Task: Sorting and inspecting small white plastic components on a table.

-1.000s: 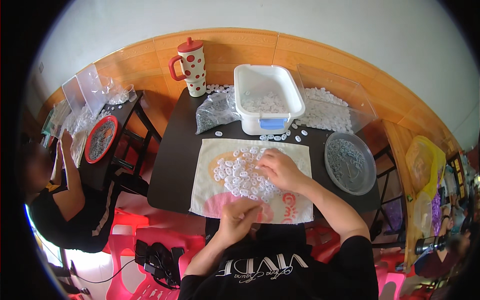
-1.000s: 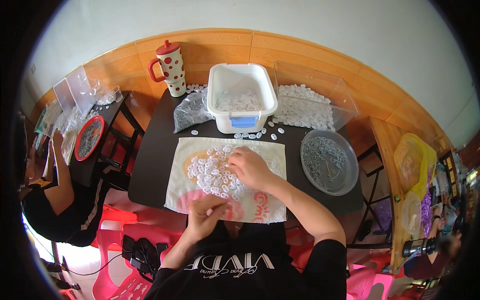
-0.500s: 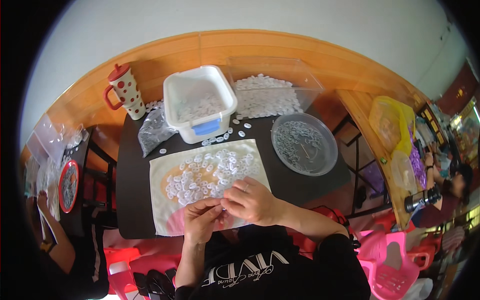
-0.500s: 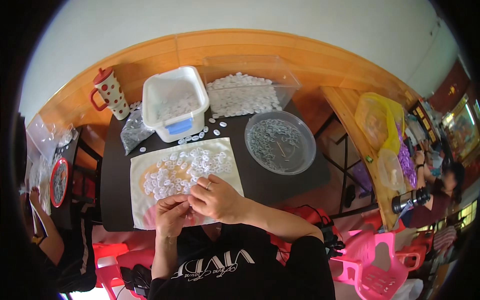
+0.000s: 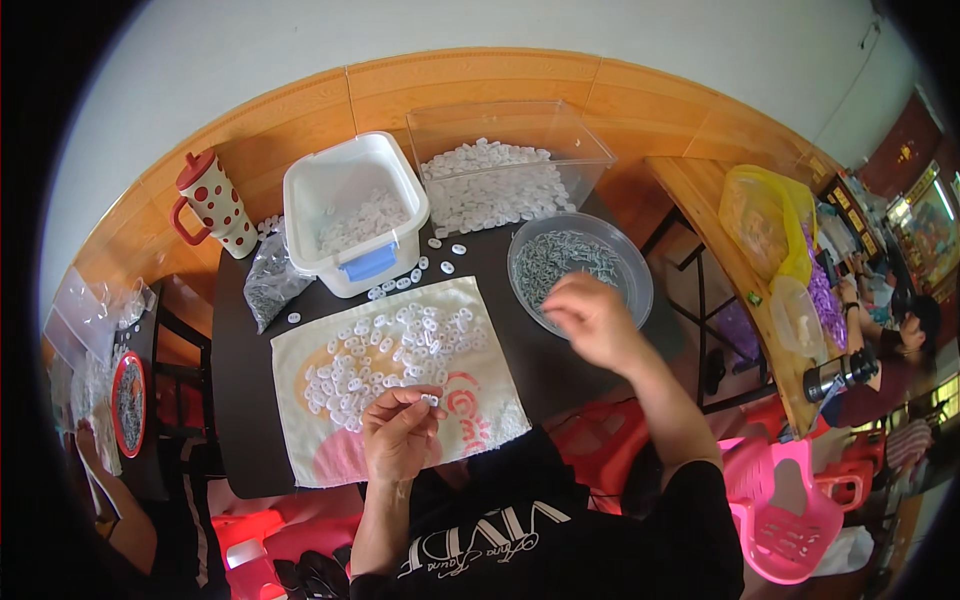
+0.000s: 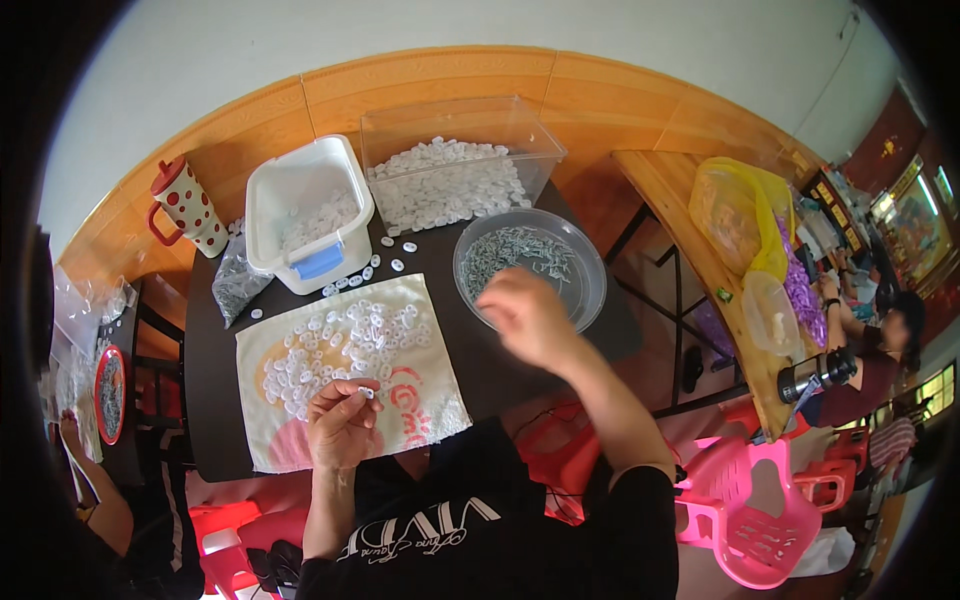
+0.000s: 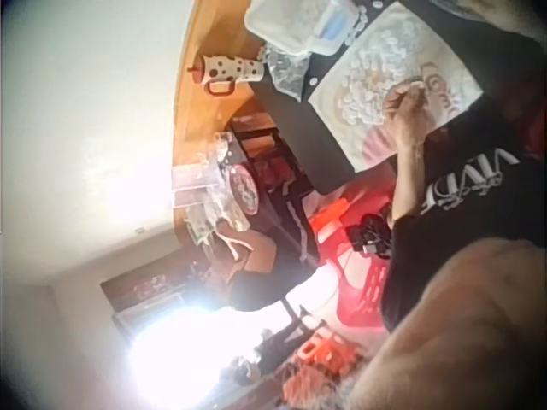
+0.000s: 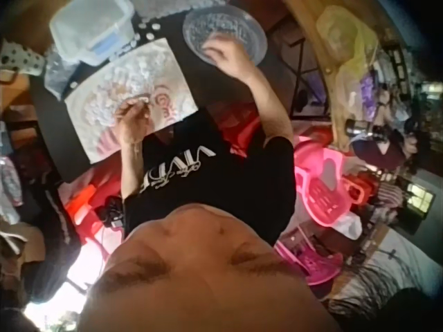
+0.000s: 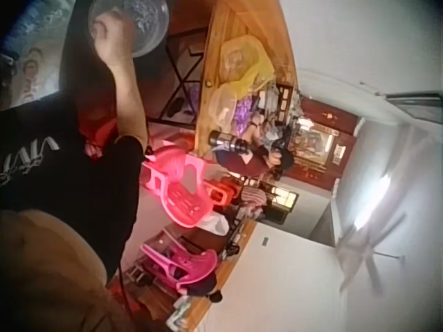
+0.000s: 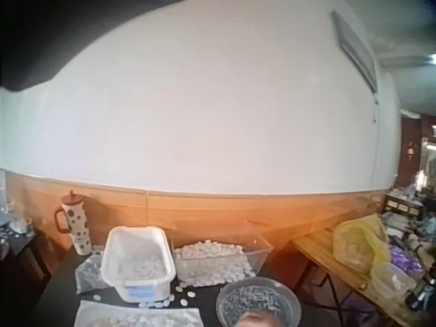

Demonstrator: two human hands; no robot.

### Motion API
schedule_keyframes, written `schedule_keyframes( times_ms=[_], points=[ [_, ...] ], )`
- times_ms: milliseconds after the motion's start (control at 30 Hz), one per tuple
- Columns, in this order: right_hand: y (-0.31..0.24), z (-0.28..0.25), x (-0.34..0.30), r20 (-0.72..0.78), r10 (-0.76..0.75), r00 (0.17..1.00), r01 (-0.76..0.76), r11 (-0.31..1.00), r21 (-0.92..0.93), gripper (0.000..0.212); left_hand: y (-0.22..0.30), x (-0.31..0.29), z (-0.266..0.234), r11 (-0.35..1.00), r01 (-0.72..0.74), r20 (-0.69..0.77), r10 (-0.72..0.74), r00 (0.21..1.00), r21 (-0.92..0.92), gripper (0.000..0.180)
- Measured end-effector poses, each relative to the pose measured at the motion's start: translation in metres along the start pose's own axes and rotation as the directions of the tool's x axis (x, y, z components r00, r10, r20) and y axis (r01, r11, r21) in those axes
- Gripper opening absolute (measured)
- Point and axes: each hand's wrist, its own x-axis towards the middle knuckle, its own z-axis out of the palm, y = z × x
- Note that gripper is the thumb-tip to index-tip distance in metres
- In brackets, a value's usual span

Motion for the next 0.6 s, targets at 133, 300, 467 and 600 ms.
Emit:
schedule_keyframes(
  times_ms=[133,300,467,600],
  points=[
    [0.048,-0.048,-0.02,0.19,0.17,0.967,-0.099,0.938,-0.331,0.008,-0.002,0.001,-0.004,0.997,-0.06,0.02,0.059,0.998,0.046,0.008],
    [0.059,-0.048,-0.026,0.314,0.193,0.93,-0.038,0.898,-0.439,0.01,-0.004,-0.001,-0.006,0.994,-0.067,0.031,0.064,0.997,0.088,0.013],
    [0.057,-0.032,-0.018,0.261,0.096,0.961,-0.029,0.968,-0.248,0.01,-0.009,-0.003,0.002,0.985,-0.143,-0.062,0.149,0.987,0.101,0.017],
    [0.063,-0.015,-0.011,0.281,-0.021,0.959,0.096,0.962,-0.255,0.012,-0.016,-0.006,-0.006,0.948,-0.212,0.039,0.209,0.977,0.238,0.018]
  ],
)
